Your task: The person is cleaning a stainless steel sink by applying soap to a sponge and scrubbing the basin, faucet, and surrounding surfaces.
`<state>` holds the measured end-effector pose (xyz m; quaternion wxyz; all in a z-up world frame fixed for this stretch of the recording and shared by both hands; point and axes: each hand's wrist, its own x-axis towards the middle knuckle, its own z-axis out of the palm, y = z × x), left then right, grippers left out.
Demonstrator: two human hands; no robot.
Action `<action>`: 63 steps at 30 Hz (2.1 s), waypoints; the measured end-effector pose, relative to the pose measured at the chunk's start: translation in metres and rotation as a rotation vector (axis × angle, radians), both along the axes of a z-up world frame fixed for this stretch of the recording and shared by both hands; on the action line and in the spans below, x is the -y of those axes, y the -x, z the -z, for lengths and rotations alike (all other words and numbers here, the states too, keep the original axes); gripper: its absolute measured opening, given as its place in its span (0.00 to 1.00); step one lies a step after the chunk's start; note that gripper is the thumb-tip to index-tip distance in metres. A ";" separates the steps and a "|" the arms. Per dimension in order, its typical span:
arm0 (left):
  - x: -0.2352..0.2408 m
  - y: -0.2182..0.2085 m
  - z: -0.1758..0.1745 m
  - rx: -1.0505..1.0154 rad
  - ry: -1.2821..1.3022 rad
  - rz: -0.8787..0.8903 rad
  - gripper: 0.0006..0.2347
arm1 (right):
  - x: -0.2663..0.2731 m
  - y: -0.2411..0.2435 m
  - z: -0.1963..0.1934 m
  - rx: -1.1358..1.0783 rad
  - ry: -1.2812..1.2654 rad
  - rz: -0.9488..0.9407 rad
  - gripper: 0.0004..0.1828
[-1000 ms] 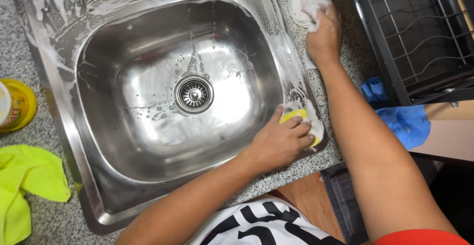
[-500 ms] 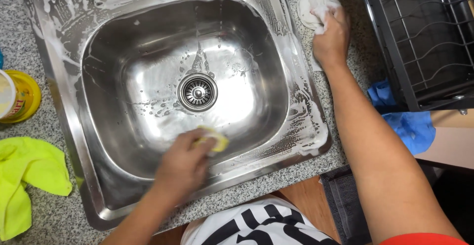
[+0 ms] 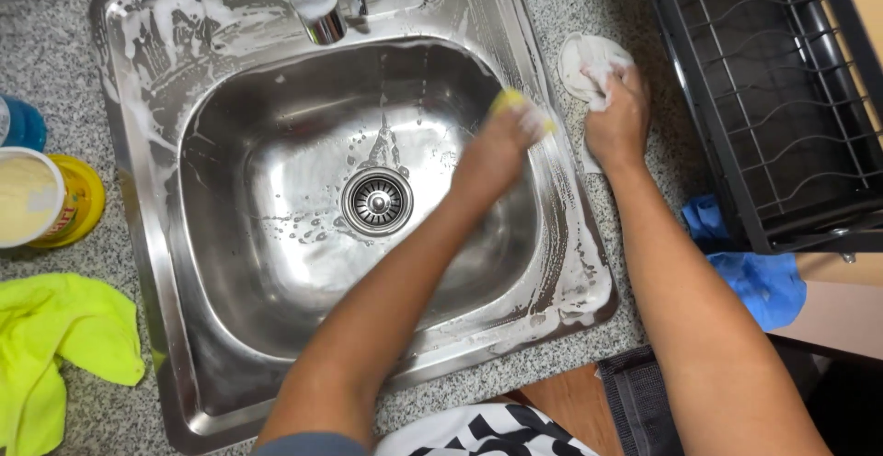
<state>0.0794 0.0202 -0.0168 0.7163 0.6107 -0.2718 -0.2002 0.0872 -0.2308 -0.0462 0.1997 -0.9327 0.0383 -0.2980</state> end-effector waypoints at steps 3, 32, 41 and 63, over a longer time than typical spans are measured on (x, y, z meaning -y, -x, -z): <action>0.036 -0.077 0.040 0.641 -0.839 -0.362 0.18 | -0.002 -0.004 -0.010 0.020 -0.022 -0.023 0.16; -0.335 0.134 -0.013 0.079 -0.532 -0.272 0.09 | -0.277 0.062 -0.117 -0.640 -0.464 -0.672 0.39; -0.409 0.088 -0.072 0.646 -1.079 -0.763 0.13 | -0.393 -0.015 -0.050 -0.318 -0.489 -0.654 0.13; -0.439 0.050 -0.044 0.215 -0.989 -0.698 0.17 | -0.512 -0.087 0.040 -0.067 0.203 -0.719 0.14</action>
